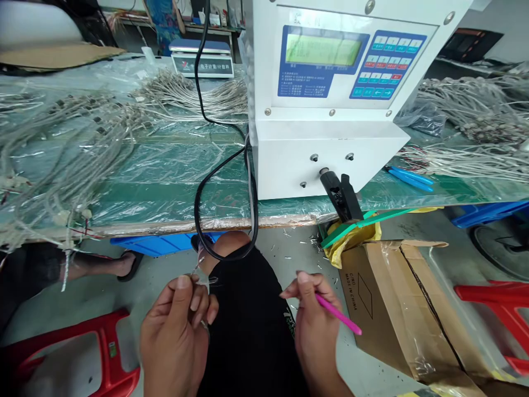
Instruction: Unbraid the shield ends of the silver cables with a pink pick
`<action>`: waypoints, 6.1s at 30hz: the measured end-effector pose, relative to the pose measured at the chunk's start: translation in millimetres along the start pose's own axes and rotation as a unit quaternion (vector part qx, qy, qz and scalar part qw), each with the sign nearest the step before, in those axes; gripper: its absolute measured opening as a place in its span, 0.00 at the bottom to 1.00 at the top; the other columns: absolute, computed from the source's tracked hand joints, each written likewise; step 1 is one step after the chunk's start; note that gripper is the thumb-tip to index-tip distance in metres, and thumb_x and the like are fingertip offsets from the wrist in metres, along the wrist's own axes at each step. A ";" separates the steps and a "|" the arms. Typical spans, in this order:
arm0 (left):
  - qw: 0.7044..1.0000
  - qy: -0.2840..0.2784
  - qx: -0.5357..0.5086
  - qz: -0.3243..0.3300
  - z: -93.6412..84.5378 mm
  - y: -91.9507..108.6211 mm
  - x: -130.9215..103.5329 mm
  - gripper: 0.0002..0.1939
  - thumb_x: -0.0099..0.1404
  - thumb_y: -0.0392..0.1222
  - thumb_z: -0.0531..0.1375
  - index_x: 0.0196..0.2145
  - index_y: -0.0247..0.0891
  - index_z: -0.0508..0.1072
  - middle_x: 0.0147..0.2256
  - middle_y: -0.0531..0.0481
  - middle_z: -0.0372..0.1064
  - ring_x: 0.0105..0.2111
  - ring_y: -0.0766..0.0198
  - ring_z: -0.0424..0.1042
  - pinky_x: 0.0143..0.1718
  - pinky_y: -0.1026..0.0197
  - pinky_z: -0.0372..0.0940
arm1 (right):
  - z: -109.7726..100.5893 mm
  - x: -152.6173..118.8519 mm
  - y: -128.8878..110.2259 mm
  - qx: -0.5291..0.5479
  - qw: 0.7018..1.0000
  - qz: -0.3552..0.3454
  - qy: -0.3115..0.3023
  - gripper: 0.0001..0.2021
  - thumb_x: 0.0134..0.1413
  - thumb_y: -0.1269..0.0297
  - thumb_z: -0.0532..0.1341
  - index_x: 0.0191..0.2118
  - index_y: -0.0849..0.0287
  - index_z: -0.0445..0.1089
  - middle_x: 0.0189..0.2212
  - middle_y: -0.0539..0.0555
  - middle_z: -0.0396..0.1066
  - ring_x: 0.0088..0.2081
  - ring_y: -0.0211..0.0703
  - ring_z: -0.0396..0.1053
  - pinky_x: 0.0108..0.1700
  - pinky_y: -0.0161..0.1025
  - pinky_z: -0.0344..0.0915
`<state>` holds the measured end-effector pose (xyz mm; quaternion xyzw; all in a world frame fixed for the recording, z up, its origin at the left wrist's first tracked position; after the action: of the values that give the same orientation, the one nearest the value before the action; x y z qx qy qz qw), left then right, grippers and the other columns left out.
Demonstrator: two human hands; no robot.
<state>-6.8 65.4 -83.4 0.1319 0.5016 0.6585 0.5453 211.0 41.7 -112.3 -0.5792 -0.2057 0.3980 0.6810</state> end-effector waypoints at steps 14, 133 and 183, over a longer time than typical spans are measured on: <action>0.990 -0.046 0.131 -0.011 13.4 -14.8 -17.2 0.16 0.63 0.50 0.67 0.26 0.38 0.72 0.17 0.61 0.54 0.18 0.70 0.58 0.20 0.67 0.57 | 23.0 -6.4 -25.7 -0.188 0.958 -0.025 -0.214 0.17 0.57 0.54 0.66 0.51 0.53 0.75 0.22 0.46 0.67 0.26 0.39 0.67 0.36 0.39 0.67; 0.979 -0.094 0.141 -0.116 4.9 -42.7 -15.1 0.18 0.56 0.52 0.71 0.25 0.35 0.73 0.15 0.62 0.50 0.16 0.72 0.48 0.17 0.69 0.53 | 58.0 -42.4 -21.9 -0.468 0.704 -0.473 -0.250 0.07 0.62 0.70 0.63 0.45 0.58 0.75 0.24 0.51 0.70 0.28 0.40 0.62 0.32 0.41 0.56; 0.956 -0.232 0.148 -0.102 10.2 -6.2 -18.7 0.11 0.63 0.45 0.67 0.39 0.35 0.78 0.29 0.46 0.76 0.21 0.70 0.61 0.25 0.64 0.58 | 51.2 -38.8 -50.3 -0.336 0.860 -0.205 -0.326 0.06 0.64 0.64 0.61 0.40 0.53 0.77 0.25 0.48 0.67 0.24 0.35 0.67 0.26 0.32 0.64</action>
<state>11.1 54.2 -76.6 0.3083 0.4643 0.4692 0.6850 165.1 42.8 -44.8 -0.5551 -0.6509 0.3225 0.4053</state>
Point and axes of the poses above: each hand's wrist, its own x-axis towards the middle knuckle, its own z-axis out of the palm, y = z × x, the point moved 6 cm from there along x, towards the middle knuckle
